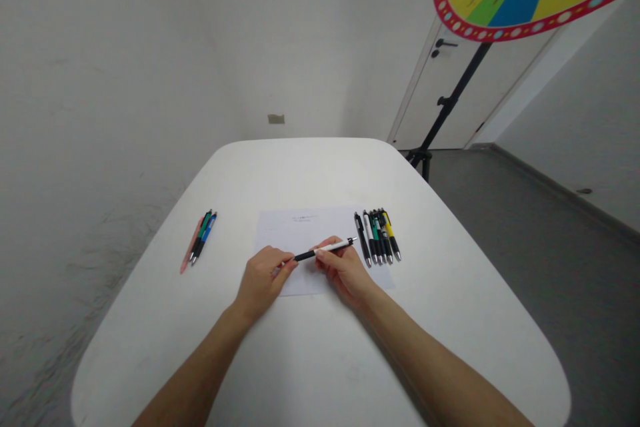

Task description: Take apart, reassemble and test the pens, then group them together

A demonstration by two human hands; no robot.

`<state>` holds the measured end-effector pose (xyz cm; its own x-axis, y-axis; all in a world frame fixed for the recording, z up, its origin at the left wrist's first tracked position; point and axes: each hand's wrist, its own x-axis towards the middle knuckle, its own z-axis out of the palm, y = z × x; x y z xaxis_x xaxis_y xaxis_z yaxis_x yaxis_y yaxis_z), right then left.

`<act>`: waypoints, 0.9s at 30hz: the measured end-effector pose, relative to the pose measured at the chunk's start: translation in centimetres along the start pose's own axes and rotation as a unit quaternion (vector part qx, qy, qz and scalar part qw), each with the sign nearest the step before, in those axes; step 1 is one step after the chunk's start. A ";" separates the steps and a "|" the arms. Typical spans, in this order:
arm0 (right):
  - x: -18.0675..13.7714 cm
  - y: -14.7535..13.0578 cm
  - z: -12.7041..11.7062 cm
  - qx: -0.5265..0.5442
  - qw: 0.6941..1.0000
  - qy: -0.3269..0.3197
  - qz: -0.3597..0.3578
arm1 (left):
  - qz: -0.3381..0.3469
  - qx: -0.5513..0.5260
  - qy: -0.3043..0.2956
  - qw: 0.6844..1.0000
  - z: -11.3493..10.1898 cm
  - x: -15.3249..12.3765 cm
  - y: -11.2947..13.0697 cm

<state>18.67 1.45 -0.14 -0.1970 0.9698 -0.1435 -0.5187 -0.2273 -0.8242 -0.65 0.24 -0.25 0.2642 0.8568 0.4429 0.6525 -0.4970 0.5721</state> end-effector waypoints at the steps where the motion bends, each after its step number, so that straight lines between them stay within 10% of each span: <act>1: 0.0 0.0 0.0 0.008 1.000 0.001 -0.001 | -0.006 -0.001 0.001 1.000 0.1 -0.1 -0.1; 27: 0.6 -2.3 -1.1 0.237 0.971 -0.012 0.012 | -0.039 0.108 -0.006 0.993 -0.1 0.1 -1.6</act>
<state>20.70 2.63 1.11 -0.2296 0.9628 -0.1425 -0.8375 -0.2701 -0.4750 -1.74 1.13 -1.06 0.2147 0.8939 0.3935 0.8084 -0.3888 0.4421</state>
